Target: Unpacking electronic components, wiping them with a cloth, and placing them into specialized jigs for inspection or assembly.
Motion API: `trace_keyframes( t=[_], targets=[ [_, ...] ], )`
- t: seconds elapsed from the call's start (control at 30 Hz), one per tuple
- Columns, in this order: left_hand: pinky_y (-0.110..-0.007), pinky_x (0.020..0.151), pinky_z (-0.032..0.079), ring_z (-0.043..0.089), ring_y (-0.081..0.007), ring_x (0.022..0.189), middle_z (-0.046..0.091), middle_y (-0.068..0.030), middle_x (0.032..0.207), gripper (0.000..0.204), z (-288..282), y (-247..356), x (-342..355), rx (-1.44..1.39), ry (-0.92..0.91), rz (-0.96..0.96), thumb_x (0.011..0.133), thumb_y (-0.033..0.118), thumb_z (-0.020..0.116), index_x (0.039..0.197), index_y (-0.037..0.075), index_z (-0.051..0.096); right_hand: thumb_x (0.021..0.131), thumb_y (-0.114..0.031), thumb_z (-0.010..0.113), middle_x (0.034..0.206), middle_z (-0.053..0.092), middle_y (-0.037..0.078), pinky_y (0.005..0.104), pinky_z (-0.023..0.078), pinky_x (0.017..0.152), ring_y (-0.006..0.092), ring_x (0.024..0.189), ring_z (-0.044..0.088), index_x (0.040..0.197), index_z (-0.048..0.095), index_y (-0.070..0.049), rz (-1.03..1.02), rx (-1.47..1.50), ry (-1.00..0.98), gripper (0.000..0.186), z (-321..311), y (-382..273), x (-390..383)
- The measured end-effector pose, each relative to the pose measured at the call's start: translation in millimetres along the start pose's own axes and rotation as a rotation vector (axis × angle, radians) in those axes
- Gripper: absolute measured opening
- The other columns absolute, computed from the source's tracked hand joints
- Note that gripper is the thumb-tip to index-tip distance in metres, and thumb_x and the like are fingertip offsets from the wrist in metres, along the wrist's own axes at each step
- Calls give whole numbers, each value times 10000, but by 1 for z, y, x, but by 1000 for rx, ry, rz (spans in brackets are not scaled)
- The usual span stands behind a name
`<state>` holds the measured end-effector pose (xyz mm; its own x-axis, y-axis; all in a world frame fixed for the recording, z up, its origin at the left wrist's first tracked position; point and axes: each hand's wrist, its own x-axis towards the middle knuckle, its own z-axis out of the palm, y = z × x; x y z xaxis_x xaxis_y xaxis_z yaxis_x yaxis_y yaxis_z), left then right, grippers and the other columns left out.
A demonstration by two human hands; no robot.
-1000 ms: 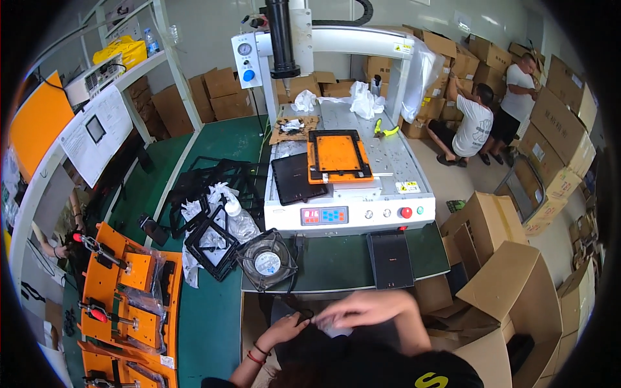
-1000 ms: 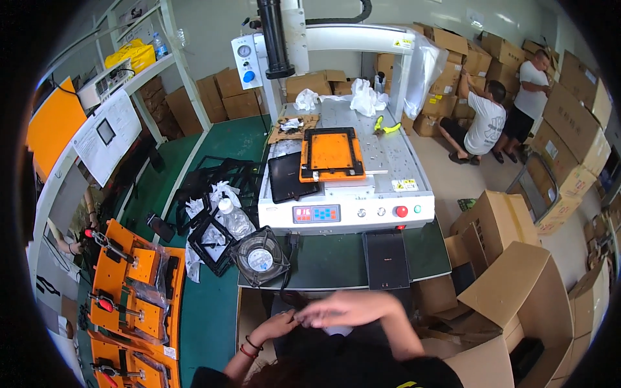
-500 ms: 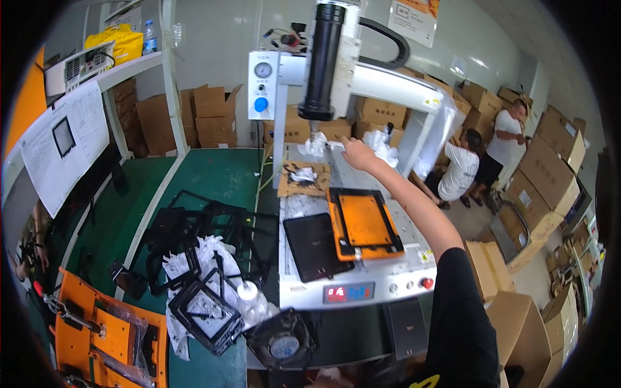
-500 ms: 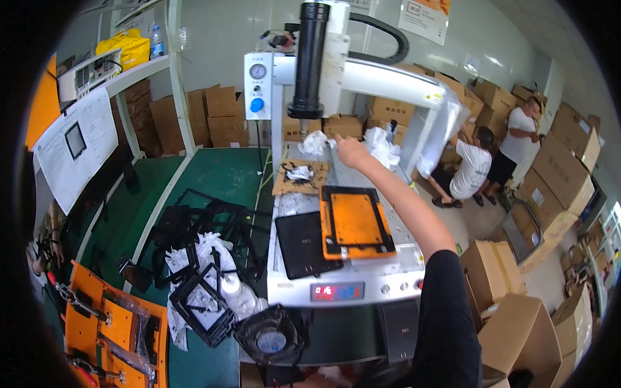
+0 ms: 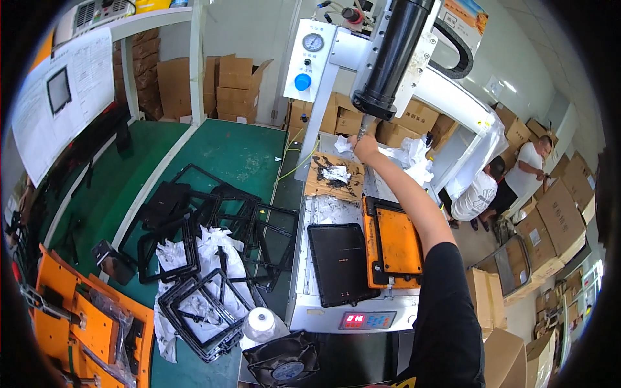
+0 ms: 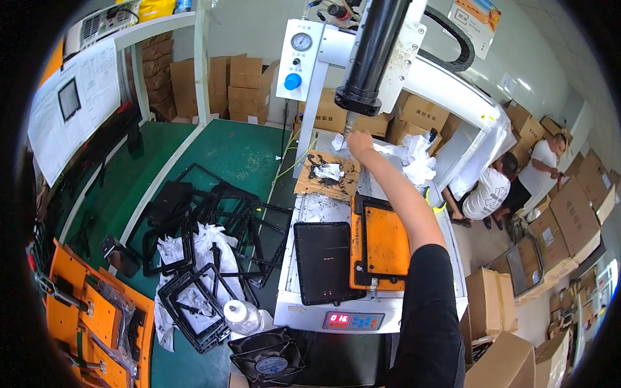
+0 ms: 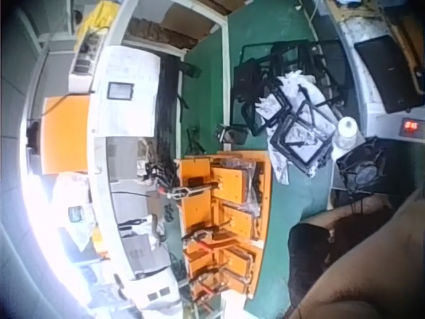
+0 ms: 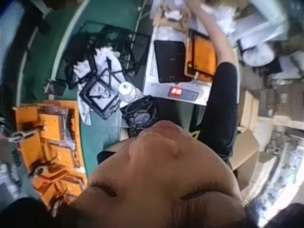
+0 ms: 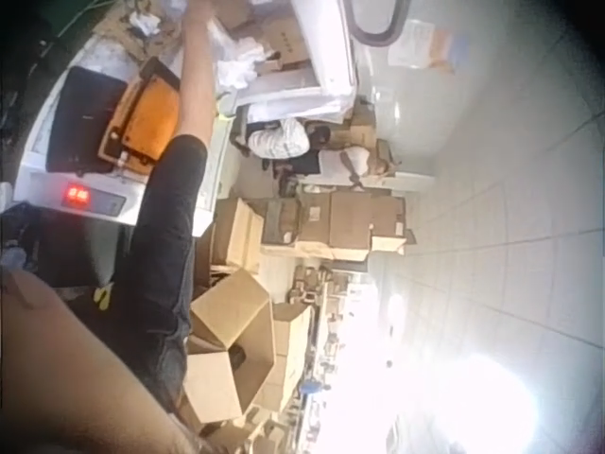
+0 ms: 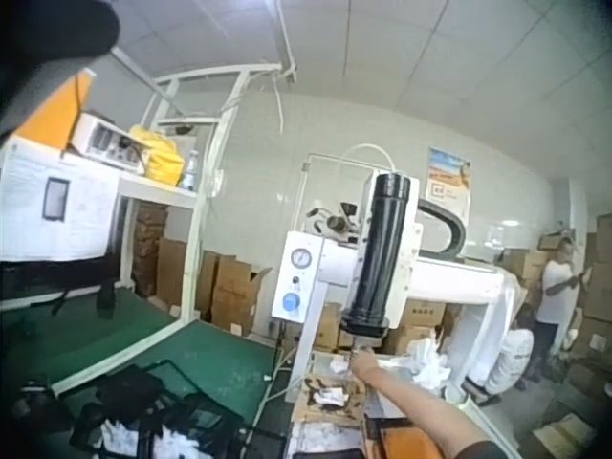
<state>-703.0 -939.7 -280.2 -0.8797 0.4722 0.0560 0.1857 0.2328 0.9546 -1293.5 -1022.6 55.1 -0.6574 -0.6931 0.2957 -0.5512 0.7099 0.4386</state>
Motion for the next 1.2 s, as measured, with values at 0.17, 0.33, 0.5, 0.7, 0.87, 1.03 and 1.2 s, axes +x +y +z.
trace_keyframes(
  t=[0.17, 0.33, 0.5, 0.7, 0.87, 1.03, 1.2],
  targets=[
    [-455, 1048, 190, 233, -274, 1288, 289, -149, 1390, 743, 30, 6, -19, -85, 111, -58, 811, 544, 466, 1359, 84, 267, 712, -189, 646, 870, 646, 189, 351, 483, 747, 325, 828, 622, 938, 640, 13, 298, 675, 257, 303, -91, -21, -41],
    [-438, 1066, 174, 167, -263, 1314, 108, -140, 1444, 917, 50, -9, -12, 324, -196, -229, 739, 588, 543, 1392, 91, 133, 805, -208, 635, 934, 625, 91, 245, 421, 748, 135, 821, 552, 1064, 578, 80, 274, 1345, 86, 392, -135, -17, -96],
    [-439, 1026, 207, 216, -278, 1255, 164, -151, 1387, 853, 29, 11, 3, 365, -191, -153, 753, 551, 538, 1360, 77, 171, 819, -218, 630, 909, 629, 37, 238, 400, 747, 82, 824, 528, 1062, 591, 35, 183, 1482, -56, 353, -127, -17, -107],
    [-440, 978, 247, 273, -296, 1184, 230, -164, 1318, 776, 16, 31, 11, 398, -124, -96, 770, 506, 531, 1321, 60, 217, 832, -181, 612, 951, 623, 37, 245, 395, 796, 96, 860, 544, 1069, 590, 20, 215, 1618, -199, 312, -124, -25, -108],
    [-440, 938, 280, 321, -312, 1125, 285, -175, 1261, 713, 7, 38, 1, 402, -94, -61, 784, 468, 526, 1289, 46, 255, 839, -175, 602, 982, 616, 40, 285, 376, 876, 123, 940, 536, 1006, 606, -24, 236, 1867, -253, 225, -113, -25, -110],
    [-441, 898, 313, 370, -327, 1066, 340, -185, 1203, 651, -2, 43, -4, 405, -100, -29, 798, 431, 521, 1257, 31, 293, 834, -134, 592, 995, 603, 55, 359, 372, 932, 156, 980, 528, 977, 595, -34, 269, 2085, -325, 174, -98, -16, -109],
    [-442, 858, 346, 418, -342, 1007, 395, -196, 1146, 589, -4, 48, -6, 384, -174, -25, 811, 394, 516, 1226, 17, 331, 830, -147, 592, 994, 591, 50, 345, 375, 933, 166, 970, 525, 940, 572, -61, 273, 2140, -357, 141, -99, -13, -106]
  ],
)
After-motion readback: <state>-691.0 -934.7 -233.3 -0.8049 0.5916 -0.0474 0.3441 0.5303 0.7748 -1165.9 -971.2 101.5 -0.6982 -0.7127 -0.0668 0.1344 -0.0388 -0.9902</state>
